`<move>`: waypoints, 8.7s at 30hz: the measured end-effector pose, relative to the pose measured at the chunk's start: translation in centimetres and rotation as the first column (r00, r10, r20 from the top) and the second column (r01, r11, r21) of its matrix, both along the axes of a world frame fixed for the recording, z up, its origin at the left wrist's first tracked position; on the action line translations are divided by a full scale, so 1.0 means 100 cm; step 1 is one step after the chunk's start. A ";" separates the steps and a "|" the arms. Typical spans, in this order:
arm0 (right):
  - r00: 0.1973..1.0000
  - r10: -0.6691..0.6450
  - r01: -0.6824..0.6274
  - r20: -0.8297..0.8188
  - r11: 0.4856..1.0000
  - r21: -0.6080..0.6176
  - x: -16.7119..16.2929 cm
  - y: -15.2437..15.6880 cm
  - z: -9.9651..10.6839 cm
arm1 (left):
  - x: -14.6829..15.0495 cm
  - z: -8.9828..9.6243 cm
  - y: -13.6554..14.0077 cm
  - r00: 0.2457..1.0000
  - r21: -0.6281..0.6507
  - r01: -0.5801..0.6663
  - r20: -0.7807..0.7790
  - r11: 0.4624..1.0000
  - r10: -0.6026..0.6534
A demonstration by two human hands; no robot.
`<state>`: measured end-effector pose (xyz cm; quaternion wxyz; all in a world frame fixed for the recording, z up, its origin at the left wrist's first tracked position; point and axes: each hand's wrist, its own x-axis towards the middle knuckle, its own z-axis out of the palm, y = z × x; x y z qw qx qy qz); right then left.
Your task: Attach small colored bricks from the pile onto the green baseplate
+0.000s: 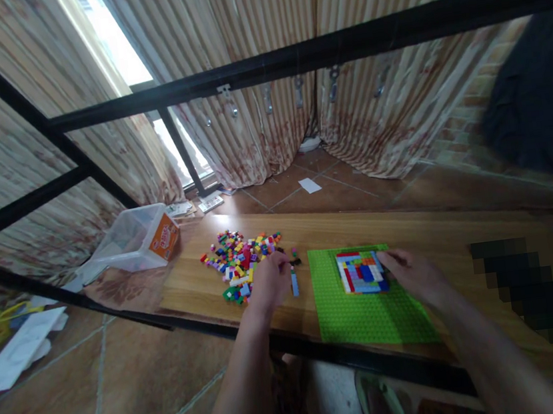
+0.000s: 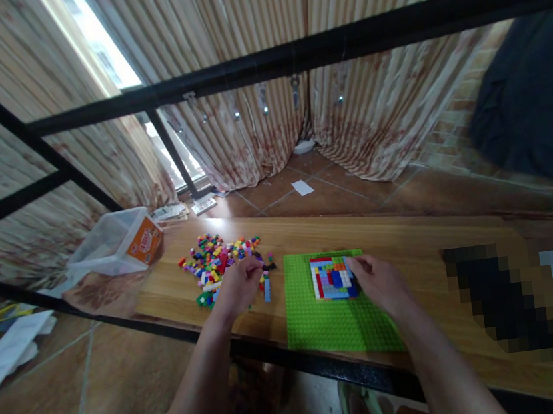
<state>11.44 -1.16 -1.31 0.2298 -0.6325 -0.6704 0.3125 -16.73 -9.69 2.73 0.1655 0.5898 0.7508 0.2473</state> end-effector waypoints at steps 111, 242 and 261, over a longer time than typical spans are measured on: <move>0.986 -0.098 0.090 0.138 0.994 0.058 -0.032 0.003 -0.009 | 0.074 -0.045 0.041 0.824 0.133 -0.092 0.567 0.987 0.000; 0.974 -0.157 0.134 0.161 0.980 0.147 -0.052 0.000 -0.010 | -0.024 0.001 0.035 0.989 0.071 -0.085 0.124 0.994 0.076; 0.978 -0.170 0.150 0.123 0.977 0.155 -0.053 0.000 -0.012 | 0.000 0.003 0.029 0.974 -0.169 0.053 -0.209 0.984 -0.088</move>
